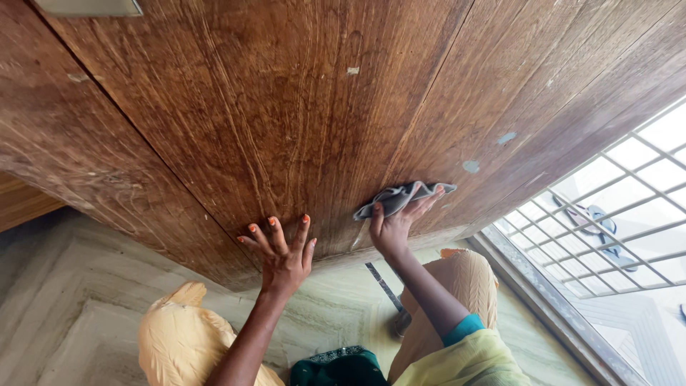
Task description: The person wipes a wooden door with a cloth, moving the cloth across the surface and edges.
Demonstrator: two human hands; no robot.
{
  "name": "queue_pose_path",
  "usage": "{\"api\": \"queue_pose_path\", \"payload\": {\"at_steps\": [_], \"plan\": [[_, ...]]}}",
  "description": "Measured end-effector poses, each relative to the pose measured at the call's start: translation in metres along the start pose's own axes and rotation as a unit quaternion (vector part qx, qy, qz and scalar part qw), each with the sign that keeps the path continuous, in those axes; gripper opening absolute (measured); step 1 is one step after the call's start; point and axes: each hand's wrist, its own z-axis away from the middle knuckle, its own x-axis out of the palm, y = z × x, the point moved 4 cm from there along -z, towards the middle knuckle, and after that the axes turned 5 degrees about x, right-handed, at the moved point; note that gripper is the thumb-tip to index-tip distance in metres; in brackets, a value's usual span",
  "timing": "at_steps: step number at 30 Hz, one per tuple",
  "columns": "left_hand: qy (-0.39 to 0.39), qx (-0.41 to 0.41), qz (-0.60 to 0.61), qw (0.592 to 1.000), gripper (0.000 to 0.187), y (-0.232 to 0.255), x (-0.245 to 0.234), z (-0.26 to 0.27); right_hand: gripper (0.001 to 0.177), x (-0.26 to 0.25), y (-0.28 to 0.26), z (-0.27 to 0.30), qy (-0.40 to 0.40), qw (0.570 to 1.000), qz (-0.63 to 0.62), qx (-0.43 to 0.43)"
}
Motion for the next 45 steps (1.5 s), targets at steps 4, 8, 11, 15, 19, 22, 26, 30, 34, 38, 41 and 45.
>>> {"api": "queue_pose_path", "payload": {"at_steps": [4, 8, 11, 15, 19, 22, 26, 30, 34, 38, 41, 45], "plan": [[0.022, 0.006, 0.011, 1.000, 0.070, -0.001, -0.009, -0.003, 0.097, 0.021, -0.033, 0.024, -0.038, 0.996, 0.010, -0.083], [0.024, 0.005, 0.021, 0.999, 0.065, -0.005, -0.012, 0.007, 0.100, 0.050, -0.051, 0.051, -0.048, 0.979, 0.030, -0.197], [0.010, -0.005, 0.032, 0.999, 0.058, -0.007, -0.002, 0.011, 0.091, 0.075, -0.064, 0.069, -0.082, 0.969, 0.031, -0.231], [0.002, -0.020, 0.064, 0.998, 0.046, -0.010, 0.006, 0.020, 0.080, 0.080, -0.069, 0.066, -0.124, 0.948, 0.053, -0.288], [-0.003, -0.011, 0.044, 0.999, 0.039, -0.006, 0.006, 0.015, 0.079, 0.047, -0.057, 0.025, -0.050, 0.891, 0.137, -0.430], [-0.014, 0.023, 0.015, 1.000, 0.047, -0.003, 0.002, 0.010, 0.087, 0.023, -0.027, -0.008, -0.048, 0.884, 0.154, -0.438], [-0.040, 0.034, 0.007, 0.999, 0.064, -0.006, 0.009, 0.013, 0.086, -0.014, 0.054, -0.060, -0.028, 0.938, 0.092, -0.333], [-0.062, 0.051, -0.013, 0.997, 0.084, -0.015, 0.026, 0.025, 0.073, -0.052, 0.134, -0.100, 0.090, 0.978, 0.113, -0.149], [-0.072, 0.056, -0.039, 0.995, 0.093, -0.022, 0.038, 0.036, 0.088, -0.075, 0.217, -0.111, 0.101, 0.989, 0.094, 0.048], [-0.087, 0.051, -0.050, 0.994, 0.093, -0.023, 0.041, 0.041, 0.078, -0.078, 0.276, -0.098, 0.049, 0.968, -0.024, 0.245], [-0.097, 0.054, -0.055, 0.992, 0.093, -0.023, 0.040, 0.039, 0.089, -0.071, 0.272, -0.084, 0.075, 0.970, -0.056, 0.226], [-0.102, 0.048, -0.050, 0.992, 0.091, -0.019, 0.034, 0.035, 0.092, -0.048, 0.233, -0.043, 0.018, 0.977, -0.005, 0.211]]}}
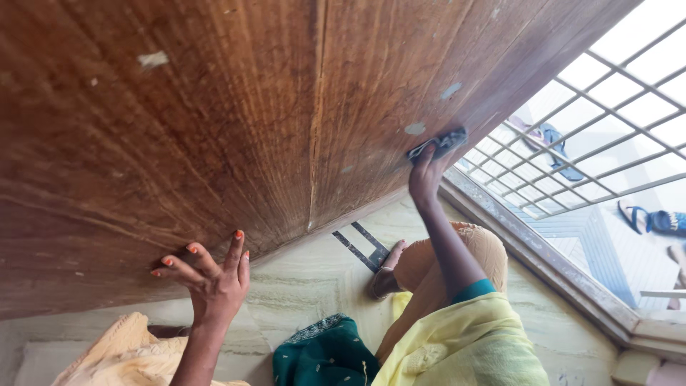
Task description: The person wipes a wooden door with a cloth, moving the cloth across the surface and edges.
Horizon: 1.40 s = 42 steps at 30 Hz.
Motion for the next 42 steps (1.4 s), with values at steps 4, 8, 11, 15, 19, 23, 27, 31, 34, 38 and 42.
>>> {"api": "queue_pose_path", "payload": {"at_steps": [4, 8, 11, 15, 19, 23, 27, 31, 34, 38, 42], "plan": [[0.008, -0.008, 0.034, 0.999, 0.087, 0.005, -0.016, -0.004, 0.084, 0.035, -0.043, 0.079, -0.091, 0.992, 0.059, -0.060], [0.043, -0.014, 0.085, 0.995, 0.086, 0.011, -0.032, -0.010, 0.089, 0.050, -0.099, 0.134, -0.123, 0.980, 0.046, -0.150], [0.081, -0.023, 0.119, 0.989, 0.084, 0.015, -0.040, -0.014, 0.102, 0.060, -0.135, 0.150, -0.109, 0.976, 0.031, -0.186], [0.098, -0.035, 0.137, 0.985, 0.078, 0.015, -0.045, -0.016, 0.101, 0.070, -0.175, 0.173, -0.093, 0.956, 0.034, -0.276], [0.110, -0.042, 0.149, 0.982, 0.072, 0.014, -0.046, -0.016, 0.106, 0.097, -0.204, 0.206, -0.124, 0.910, 0.070, -0.389], [0.125, -0.044, 0.164, 0.977, 0.061, 0.013, -0.049, -0.012, 0.087, 0.140, -0.214, 0.254, -0.110, 0.865, 0.125, -0.474], [0.098, -0.043, 0.151, 0.983, 0.053, 0.004, -0.047, -0.003, 0.074, 0.175, -0.211, 0.285, -0.075, 0.813, 0.179, -0.548], [0.100, -0.048, 0.153, 0.982, 0.050, 0.004, -0.040, 0.000, 0.069, 0.186, -0.221, 0.315, -0.074, 0.777, 0.159, -0.605], [0.089, -0.050, 0.131, 0.986, 0.048, 0.004, -0.039, 0.000, 0.063, 0.211, -0.208, 0.331, -0.394, 0.750, 0.119, -0.518], [0.080, -0.045, 0.100, 0.991, 0.047, 0.001, -0.043, -0.003, 0.059, 0.245, -0.158, 0.361, -0.490, 0.693, 0.129, -0.512], [0.077, -0.033, 0.066, 0.994, 0.048, 0.000, -0.048, -0.007, 0.057, 0.250, -0.108, 0.356, 0.005, 0.530, 0.406, -0.744]]}}
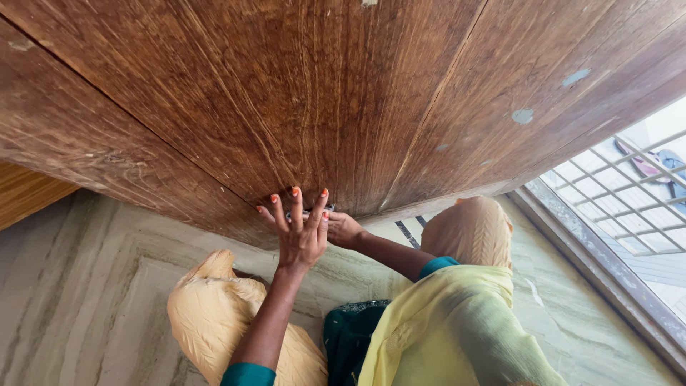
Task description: The person wipes a wooden door with a cloth, moving the cloth across the surface and edges.
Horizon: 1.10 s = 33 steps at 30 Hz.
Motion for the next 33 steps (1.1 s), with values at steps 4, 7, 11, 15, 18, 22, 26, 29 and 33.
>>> {"api": "queue_pose_path", "payload": {"at_steps": [4, 7, 11, 15, 18, 22, 26, 29, 33], "plan": [[0.004, 0.009, 0.008, 1.000, 0.051, 0.001, -0.002, -0.003, 0.061, 0.009, 0.026, 0.049, -0.056, 0.931, -0.362, -0.014], [0.004, 0.005, 0.015, 1.000, 0.052, 0.003, -0.001, -0.004, 0.068, 0.011, 0.070, 0.077, -0.077, 0.939, -0.334, 0.001], [0.012, 0.000, 0.015, 1.000, 0.053, 0.009, 0.002, -0.007, 0.070, 0.017, 0.111, 0.118, -0.122, 0.928, -0.345, 0.065], [0.018, -0.002, 0.020, 1.000, 0.053, 0.015, 0.007, -0.011, 0.070, 0.027, 0.158, 0.148, -0.106, 0.913, -0.326, 0.220], [0.022, -0.001, 0.019, 1.000, 0.053, 0.017, 0.008, -0.011, 0.074, 0.016, 0.208, 0.152, -0.028, 0.887, -0.330, 0.322], [0.036, -0.012, 0.043, 0.998, 0.052, 0.023, 0.008, -0.014, 0.088, -0.011, 0.263, 0.136, -0.016, 0.830, -0.368, 0.419], [0.090, 0.002, 0.101, 0.991, 0.050, 0.034, 0.006, -0.018, 0.104, -0.047, 0.291, 0.107, -0.002, 0.790, -0.393, 0.471], [0.077, 0.123, 0.205, 0.968, 0.046, 0.054, 0.009, -0.023, 0.113, -0.066, 0.296, 0.085, 0.011, 0.750, -0.427, 0.505], [-0.002, 0.215, 0.336, 0.917, 0.049, 0.091, -0.006, -0.019, 0.113, -0.081, 0.284, 0.057, 0.027, 0.723, -0.457, 0.517]]}}
